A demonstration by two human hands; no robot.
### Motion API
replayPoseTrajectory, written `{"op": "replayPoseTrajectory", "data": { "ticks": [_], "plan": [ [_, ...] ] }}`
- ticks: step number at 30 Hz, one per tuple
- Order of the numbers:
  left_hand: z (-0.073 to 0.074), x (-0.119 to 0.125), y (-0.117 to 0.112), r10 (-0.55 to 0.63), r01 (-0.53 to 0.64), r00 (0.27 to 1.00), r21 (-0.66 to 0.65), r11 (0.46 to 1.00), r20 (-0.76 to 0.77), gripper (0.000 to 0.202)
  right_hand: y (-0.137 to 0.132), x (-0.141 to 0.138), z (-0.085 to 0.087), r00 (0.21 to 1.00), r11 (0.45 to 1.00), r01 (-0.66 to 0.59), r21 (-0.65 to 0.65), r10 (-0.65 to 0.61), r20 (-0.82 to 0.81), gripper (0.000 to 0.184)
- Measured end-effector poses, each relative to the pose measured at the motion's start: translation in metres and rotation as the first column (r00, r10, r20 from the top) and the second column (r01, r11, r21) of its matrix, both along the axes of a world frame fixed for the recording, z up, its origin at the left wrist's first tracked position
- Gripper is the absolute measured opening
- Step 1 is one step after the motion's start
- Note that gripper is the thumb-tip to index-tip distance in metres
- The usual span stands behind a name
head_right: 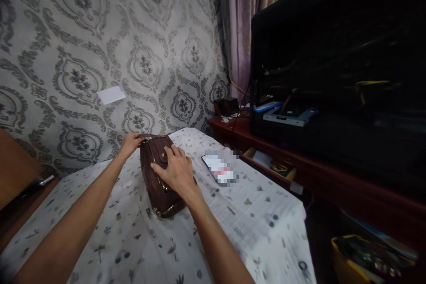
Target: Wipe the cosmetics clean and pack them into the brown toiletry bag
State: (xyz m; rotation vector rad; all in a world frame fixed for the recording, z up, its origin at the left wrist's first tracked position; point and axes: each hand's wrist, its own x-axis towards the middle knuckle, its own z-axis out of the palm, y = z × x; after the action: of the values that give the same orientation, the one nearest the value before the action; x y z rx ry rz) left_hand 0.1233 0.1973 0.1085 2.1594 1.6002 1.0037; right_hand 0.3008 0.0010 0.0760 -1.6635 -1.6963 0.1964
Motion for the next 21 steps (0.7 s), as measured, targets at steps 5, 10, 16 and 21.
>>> {"op": "replayPoseTrajectory", "data": {
  "ticks": [5,10,16,21],
  "plan": [
    [0.008,0.006,-0.011,0.045,-0.033,0.991,0.095,0.995,-0.127,0.024,0.000,-0.004,-0.001,1.000,1.000,0.030,0.008,-0.030,-0.001,0.066],
    [0.019,0.013,-0.031,0.036,-0.001,0.969,0.141,0.990,-0.245,0.022,0.002,-0.005,-0.002,0.999,0.999,0.051,0.006,-0.051,0.017,0.065],
    [0.032,0.024,-0.047,0.029,0.038,0.932,0.177,0.984,-0.360,0.011,0.000,-0.004,-0.004,0.999,0.999,0.034,0.027,-0.035,0.008,0.066],
    [0.035,0.047,-0.037,-0.039,0.110,0.928,0.172,0.979,-0.370,0.030,-0.002,0.001,-0.005,1.000,1.000,-0.009,0.021,0.008,0.022,0.069]
  ]
}}
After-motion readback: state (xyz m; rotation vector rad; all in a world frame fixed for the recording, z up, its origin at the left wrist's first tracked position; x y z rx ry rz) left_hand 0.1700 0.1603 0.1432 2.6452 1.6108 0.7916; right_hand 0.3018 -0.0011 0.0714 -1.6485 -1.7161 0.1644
